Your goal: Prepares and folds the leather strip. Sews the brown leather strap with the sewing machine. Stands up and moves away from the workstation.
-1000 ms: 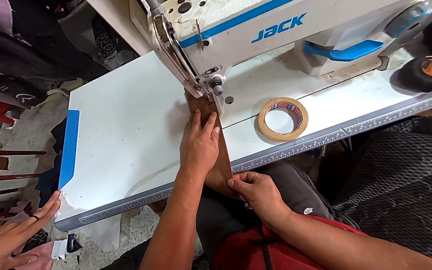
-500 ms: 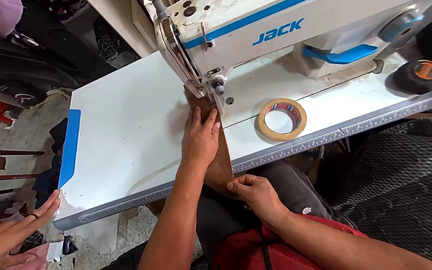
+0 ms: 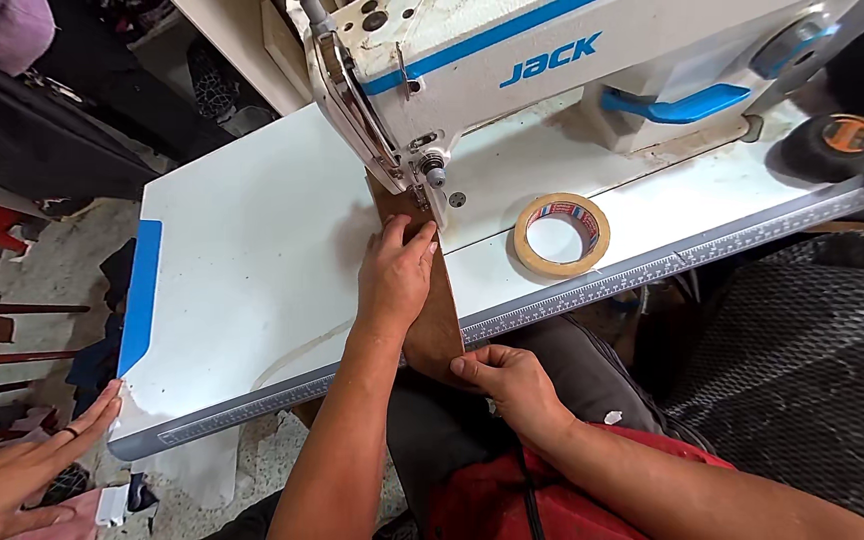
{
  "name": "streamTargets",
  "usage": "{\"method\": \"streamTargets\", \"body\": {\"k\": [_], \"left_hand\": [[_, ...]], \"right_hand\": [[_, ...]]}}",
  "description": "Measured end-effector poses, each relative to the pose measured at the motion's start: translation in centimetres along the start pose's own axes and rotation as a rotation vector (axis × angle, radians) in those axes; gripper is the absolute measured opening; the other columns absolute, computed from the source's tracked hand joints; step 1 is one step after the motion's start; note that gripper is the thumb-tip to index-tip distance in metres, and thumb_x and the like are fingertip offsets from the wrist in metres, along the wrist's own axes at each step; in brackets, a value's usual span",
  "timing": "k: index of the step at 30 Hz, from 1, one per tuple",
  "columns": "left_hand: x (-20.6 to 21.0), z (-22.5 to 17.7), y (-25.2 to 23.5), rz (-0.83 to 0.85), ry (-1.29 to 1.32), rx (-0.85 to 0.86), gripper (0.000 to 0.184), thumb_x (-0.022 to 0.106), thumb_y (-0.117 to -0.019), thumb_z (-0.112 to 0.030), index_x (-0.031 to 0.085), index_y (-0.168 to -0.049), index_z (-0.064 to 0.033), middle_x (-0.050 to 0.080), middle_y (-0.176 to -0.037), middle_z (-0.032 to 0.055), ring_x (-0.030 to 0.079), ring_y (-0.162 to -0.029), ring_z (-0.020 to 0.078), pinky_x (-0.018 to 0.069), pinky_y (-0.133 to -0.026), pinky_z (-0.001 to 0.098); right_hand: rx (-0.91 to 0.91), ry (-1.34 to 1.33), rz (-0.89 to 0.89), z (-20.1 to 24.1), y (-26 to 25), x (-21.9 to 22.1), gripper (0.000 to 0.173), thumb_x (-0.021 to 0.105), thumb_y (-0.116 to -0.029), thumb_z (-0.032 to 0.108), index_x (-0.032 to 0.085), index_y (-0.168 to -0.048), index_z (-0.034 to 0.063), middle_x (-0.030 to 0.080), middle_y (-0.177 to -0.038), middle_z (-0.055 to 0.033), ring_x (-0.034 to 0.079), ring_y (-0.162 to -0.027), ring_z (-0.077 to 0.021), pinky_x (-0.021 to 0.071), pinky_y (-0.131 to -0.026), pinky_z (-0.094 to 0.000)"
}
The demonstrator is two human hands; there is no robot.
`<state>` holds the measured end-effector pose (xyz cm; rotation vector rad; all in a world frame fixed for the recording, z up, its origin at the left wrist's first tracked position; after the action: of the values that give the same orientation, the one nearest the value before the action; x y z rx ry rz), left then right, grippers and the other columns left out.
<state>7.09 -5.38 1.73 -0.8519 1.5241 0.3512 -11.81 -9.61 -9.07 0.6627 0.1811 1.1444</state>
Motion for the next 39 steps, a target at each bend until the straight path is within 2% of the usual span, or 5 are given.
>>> {"method": "streamTargets", "body": {"k": [4,10,19,26,39], "left_hand": [[0.3,0.2,0.0,0.121,-0.009,-0.057,0.042,0.045,-0.1093,-0.037,0.061,-0.145,-0.0232,0.048,-0.156,0.014,0.041,-0.148,0.0315,0.0333,-0.12,0.0572],[-0.1,0.0,0.2,-0.034,0.011,-0.019,0.035,0.052,-0.1072,-0.036,0.072,-0.131,-0.0196,0.061,-0.143,0.0125,0.052,-0.139,0.0312,0.0404,-0.115,0.0564],[0.3,-0.1,4.0,0.155,0.047,-0.037,0.048,0.039,-0.1107,-0.039,0.05,-0.154,-0.0227,0.034,-0.167,0.0052,0.024,-0.157,0.0267,0.0215,-0.126,0.0532],[0.2,-0.4,3.3,0.225,-0.049,-0.024,0.048,0.034,-0.1106,-0.037,0.046,-0.156,-0.0279,0.034,-0.166,0.0102,0.026,-0.156,0.0301,0.0245,-0.125,0.056],[0.7,-0.8,2.5,0.206,-0.135,-0.096,0.056,0.039,-0.1006,-0.026,0.046,-0.156,-0.0285,0.036,-0.164,0.014,0.031,-0.152,0.0354,0.028,-0.119,0.0631]], "right_hand": [[0.0,-0.023,-0.021,0.0,0.1,-0.1,0.018,0.084,-0.0867,0.032,0.079,-0.084,0.014,0.073,-0.078,-0.0006,0.067,-0.073,-0.0111,0.0538,-0.068,-0.0311],[-0.013,-0.047,-0.009,-0.1,0.0,-0.1,0.016,0.083,-0.0876,0.028,0.079,-0.086,0.0125,0.075,-0.082,-0.0025,0.072,-0.081,-0.0136,0.0596,-0.077,-0.0335],[-0.045,-0.08,-0.025,-0.1,0.0,0.0,0.019,0.085,-0.0853,0.025,0.074,-0.085,0.0098,0.074,-0.082,-0.0049,0.071,-0.079,-0.016,0.0607,-0.075,-0.0344],[-0.005,-0.067,-0.027,-0.6,-0.1,0.0,0.02,0.086,-0.0845,0.026,0.074,-0.084,0.0098,0.072,-0.077,-0.0056,0.067,-0.07,-0.0154,0.0555,-0.065,-0.0321],[-0.001,-0.073,-0.028,-0.4,-0.1,0.2,0.02,0.086,-0.0852,0.025,0.074,-0.083,0.0095,0.073,-0.077,-0.0051,0.069,-0.073,-0.0153,0.0585,-0.07,-0.0329]]}}
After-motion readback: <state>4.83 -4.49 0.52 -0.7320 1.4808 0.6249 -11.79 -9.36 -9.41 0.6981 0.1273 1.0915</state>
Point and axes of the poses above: each hand's wrist, its own y-axis away from the middle knuckle, its own x-axis out of the palm, z = x × y, the point moved 9 cm from there along -y, towards the middle knuckle
